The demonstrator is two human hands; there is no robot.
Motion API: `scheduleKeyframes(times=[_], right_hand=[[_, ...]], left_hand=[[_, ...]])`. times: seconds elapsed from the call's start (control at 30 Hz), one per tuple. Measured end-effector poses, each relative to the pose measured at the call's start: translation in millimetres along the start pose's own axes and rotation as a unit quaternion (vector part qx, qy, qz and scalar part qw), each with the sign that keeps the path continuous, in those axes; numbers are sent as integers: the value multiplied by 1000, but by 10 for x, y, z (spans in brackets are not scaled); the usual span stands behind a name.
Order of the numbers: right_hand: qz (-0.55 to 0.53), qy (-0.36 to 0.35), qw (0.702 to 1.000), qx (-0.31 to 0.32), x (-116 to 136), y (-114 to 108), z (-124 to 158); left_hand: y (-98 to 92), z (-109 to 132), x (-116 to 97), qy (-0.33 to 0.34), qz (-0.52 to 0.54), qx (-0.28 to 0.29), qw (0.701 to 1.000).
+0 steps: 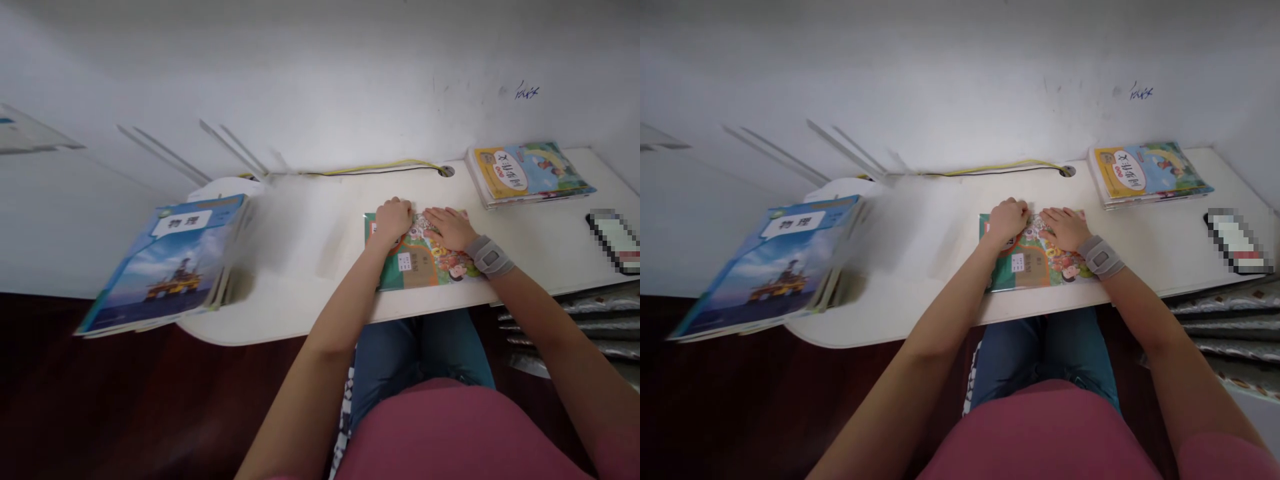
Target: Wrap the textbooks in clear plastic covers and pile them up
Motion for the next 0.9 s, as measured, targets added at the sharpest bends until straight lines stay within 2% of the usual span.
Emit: scheduleKeyframes(times=[0.2,0.27,0.4,0.63,0.9], right_hand=[[-4,4,1000,1,-3,5,-12],[-9,3,1000,3,5,1,-17],[-10,14,1000,-2,-84,-25,46],[55,89,994,-17,-581,-89,411],[73,124,989,-22,-621,-76,437]], left_hand=[[-95,124,670,-95,-46,-29,994],[-109,168,794,-107,-52,-42,992],[-107,215,830,-112,-54,-56,991],[-99,216,846,-127,-46,-58,989],[-96,206,840,-119,-43,-65,990]])
Point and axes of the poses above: each hand's wrist, its own z-axis away from the middle knuckle, its own y-axis out of the palm, x = y × z, the point moved 10 cm from there along -z, towards the middle knuckle, and after that the axes turned 12 degrees about -x, right-handed, at the moved point
